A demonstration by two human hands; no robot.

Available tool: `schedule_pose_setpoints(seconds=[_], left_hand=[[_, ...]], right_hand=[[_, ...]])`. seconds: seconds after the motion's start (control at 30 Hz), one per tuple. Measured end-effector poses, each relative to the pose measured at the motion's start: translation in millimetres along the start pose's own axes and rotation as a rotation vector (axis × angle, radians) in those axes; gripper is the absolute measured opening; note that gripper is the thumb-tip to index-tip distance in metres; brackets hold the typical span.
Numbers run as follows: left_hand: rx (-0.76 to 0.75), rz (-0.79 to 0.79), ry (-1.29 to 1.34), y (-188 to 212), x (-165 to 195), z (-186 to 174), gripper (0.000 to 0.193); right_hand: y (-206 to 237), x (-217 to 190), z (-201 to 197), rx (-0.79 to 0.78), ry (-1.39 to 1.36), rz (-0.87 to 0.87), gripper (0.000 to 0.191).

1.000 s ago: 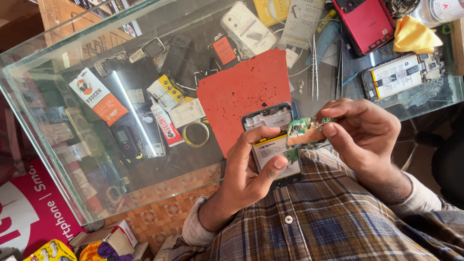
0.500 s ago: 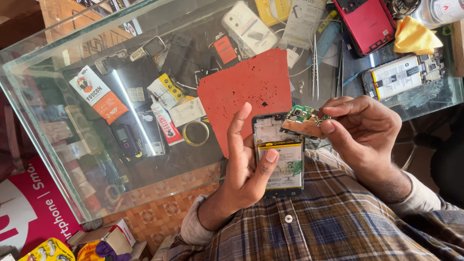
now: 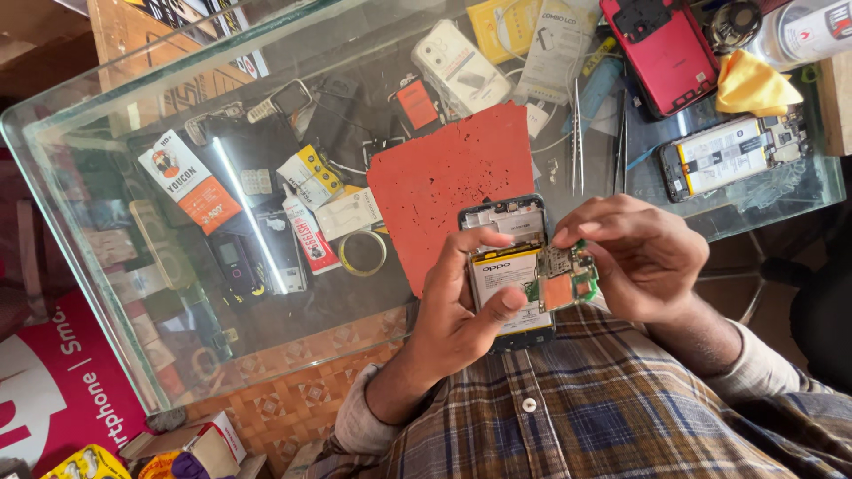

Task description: The person disassembles a smartphone on a glass workbench, removes the motherboard, and uses a metal spudger to pry and adjust internal components. They then reinsert the motherboard and continue adjusting internal parts with the spudger.

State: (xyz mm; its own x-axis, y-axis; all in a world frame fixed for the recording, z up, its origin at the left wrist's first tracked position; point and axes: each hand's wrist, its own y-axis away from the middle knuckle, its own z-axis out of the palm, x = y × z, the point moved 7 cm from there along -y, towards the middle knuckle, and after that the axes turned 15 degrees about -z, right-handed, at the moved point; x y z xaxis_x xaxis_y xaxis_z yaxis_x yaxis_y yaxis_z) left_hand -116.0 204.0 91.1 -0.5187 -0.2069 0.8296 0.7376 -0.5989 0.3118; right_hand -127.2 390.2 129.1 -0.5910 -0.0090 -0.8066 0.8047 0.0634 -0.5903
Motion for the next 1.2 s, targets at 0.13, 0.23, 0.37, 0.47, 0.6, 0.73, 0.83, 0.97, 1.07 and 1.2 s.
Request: schedule_pose_setpoints(seconds=[0.13,0.23,0.37,0.47,0.6,0.73,0.83,0.97,1.07,1.2], left_hand=[[0.034,0.042,-0.168,-5.7,4.8,1.1,0.056],[0.032,0.040,-0.240,-9.3,4.2,1.9,0.054],[0.064,0.014,-0.283,-13.5,-2.7,-0.5,0.035],[0.099,-0.002,-0.175,-12.5,-7.5,-4.9,0.029],[0.219,0.085,-0.130,-7.9,-1.5,-12.6,0.024],[0.264,0.165,-0.016,-1.2,9.5,-15.3,0.021],[0.290,0.215,-0.061,4.5,19.7,-12.7,0.019],[0.317,0.232,-0.090,12.6,27.2,-6.6,0.018],[0.327,0.242,-0.078,16.2,29.4,-3.5,0.016],[0.346,0.259,-0.064,19.3,30.1,-1.8,0.015]], right_hand=[[-5.9,2.1,9.8,-0.128,-0.033,-0.008,0.016],[-12.7,0.9,17.9,-0.246,0.070,-0.072,0.018],[-16.4,2.2,21.6,-0.294,0.164,-0.075,0.030],[-11.8,8.0,21.7,-0.196,0.100,0.001,0.031],[6.9,18.0,6.2,0.110,-0.017,0.225,0.014],[15.5,15.4,3.1,-0.007,-0.176,0.336,0.014],[16.1,10.4,8.8,-0.110,-0.201,0.345,0.015],[12.6,3.0,17.4,-0.133,-0.237,0.340,0.009],[10.3,-1.1,20.4,-0.139,-0.193,0.359,0.005],[5.5,-7.2,23.2,-0.167,-0.108,0.312,0.003]])
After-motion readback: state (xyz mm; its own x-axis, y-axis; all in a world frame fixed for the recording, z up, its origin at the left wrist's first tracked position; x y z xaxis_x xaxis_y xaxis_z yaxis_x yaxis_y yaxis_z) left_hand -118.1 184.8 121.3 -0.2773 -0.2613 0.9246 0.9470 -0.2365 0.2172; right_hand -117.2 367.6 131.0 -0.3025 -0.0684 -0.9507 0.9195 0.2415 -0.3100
